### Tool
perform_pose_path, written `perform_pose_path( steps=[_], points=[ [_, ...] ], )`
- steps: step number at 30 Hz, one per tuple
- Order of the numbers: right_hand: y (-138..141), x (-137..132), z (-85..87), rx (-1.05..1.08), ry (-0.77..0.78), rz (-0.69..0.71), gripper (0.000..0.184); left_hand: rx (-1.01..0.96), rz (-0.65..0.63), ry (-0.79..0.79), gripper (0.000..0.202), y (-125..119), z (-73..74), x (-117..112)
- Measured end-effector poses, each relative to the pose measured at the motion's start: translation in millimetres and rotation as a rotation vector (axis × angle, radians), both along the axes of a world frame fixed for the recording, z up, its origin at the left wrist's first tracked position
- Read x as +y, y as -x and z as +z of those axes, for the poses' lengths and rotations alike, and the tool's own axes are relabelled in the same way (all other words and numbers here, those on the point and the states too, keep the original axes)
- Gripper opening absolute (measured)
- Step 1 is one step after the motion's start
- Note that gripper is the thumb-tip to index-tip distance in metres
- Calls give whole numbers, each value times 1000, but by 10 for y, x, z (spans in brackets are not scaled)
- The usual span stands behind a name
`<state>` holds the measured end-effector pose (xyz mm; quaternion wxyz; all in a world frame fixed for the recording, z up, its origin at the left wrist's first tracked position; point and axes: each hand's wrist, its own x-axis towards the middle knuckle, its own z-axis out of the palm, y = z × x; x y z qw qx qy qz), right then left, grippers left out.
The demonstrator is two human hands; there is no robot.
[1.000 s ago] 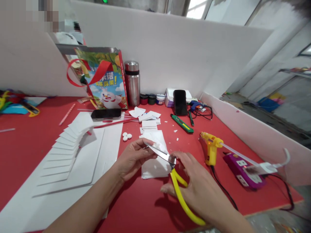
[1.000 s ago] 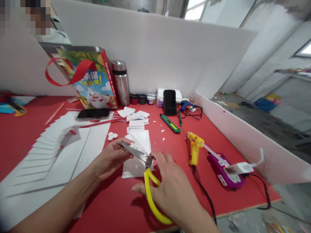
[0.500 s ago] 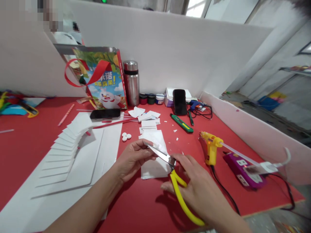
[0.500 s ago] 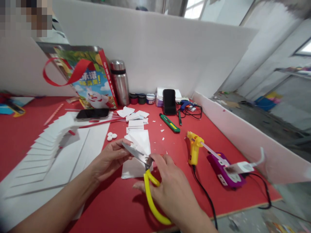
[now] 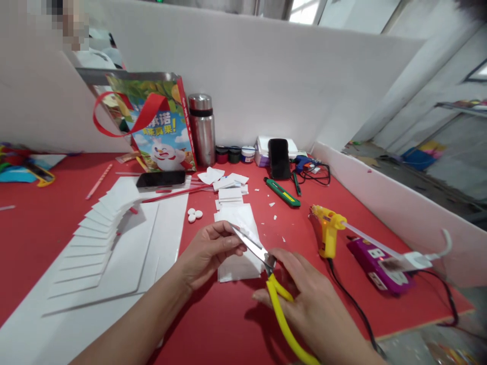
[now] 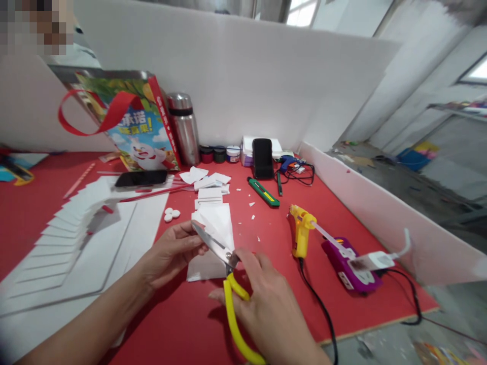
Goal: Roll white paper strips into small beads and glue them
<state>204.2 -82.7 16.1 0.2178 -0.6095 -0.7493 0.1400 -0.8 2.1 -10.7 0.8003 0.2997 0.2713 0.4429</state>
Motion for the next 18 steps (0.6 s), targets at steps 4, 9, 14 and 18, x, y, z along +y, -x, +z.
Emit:
perform_pose_path(
  steps=[4,9,14,18],
  points=[
    [-60,-82,-56,-20,0,-16,55,-1,-15,18,16,-27,20,-22],
    [-116,-171,-134,16,13,13,50,13,-53,53,17,-60,54,-37],
    [-127,-209,-97,116,62,-59,35,20,-86,69,18,-62,52,-39],
    [-249,-191,-11,232,147,-179,29,44,-60,54,20,-44,70,-38]
  ],
)
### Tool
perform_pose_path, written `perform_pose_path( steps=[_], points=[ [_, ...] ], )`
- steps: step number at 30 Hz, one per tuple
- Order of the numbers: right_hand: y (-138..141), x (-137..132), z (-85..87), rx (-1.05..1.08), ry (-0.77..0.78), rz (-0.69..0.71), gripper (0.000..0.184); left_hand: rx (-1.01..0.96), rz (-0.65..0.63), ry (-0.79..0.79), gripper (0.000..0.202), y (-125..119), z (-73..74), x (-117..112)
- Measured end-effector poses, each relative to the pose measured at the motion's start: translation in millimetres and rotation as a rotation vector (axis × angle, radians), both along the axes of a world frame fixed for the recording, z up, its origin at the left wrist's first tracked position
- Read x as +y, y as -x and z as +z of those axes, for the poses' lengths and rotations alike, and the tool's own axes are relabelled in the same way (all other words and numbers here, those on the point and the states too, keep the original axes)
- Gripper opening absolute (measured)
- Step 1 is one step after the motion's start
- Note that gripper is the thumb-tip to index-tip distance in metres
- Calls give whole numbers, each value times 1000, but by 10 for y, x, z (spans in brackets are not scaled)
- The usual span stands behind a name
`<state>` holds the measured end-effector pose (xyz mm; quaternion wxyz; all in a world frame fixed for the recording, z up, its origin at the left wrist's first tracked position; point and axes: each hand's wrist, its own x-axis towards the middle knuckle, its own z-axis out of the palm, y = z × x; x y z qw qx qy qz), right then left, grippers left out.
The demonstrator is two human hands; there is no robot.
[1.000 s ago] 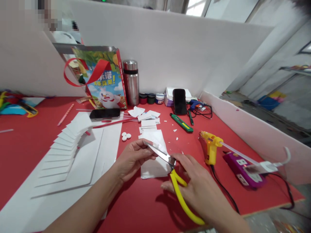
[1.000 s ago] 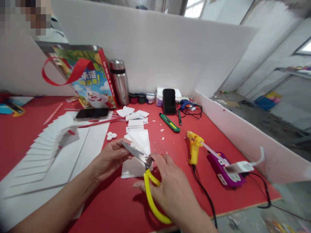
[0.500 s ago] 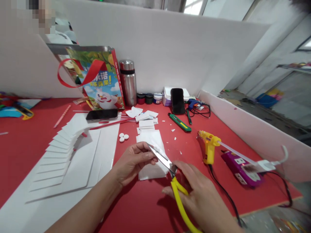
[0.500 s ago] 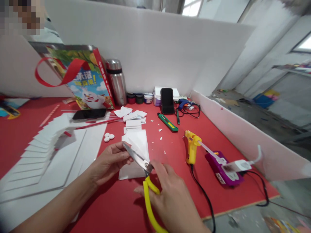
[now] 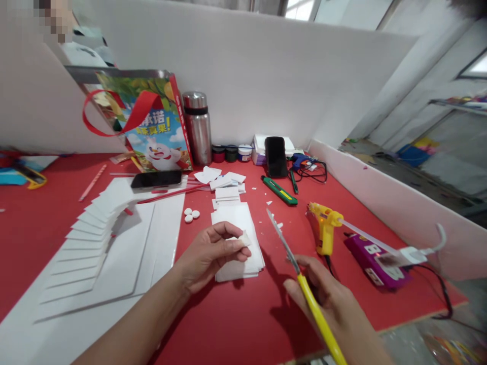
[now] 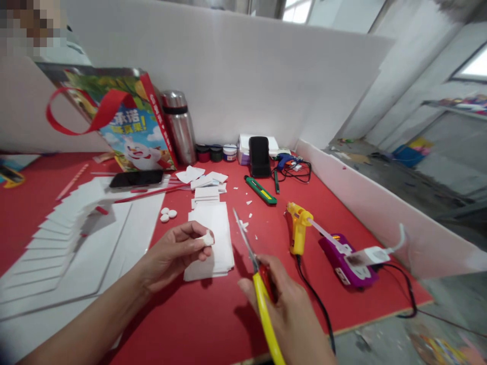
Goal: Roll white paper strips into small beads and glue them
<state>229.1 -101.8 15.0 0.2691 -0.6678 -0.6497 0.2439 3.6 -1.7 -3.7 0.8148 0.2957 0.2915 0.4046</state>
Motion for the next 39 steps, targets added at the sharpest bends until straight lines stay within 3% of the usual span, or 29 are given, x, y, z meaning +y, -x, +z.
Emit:
perform_pose_path(
  steps=[6,14,23,28,31,39],
  points=[
    [-102,35,123,-182,-2,16,63,48,68,-52,22,25,28,7],
    [123,47,79,-327,-201,152,81,155,206,-178,23,10,-22,-4],
    [163,100,84,-352,-244,182,72,163,203,-298,34,-1,11,-25],
    [165,105,81,-345,-274,178,55,146,194,-299,46,-8,52,-26],
    [153,114,93,-350,-289,193,45,131,177,-314,48,0,45,-28],
    [147,121,106,-436,-361,227,38,127,159,-323,47,7,51,-37]
  ],
)
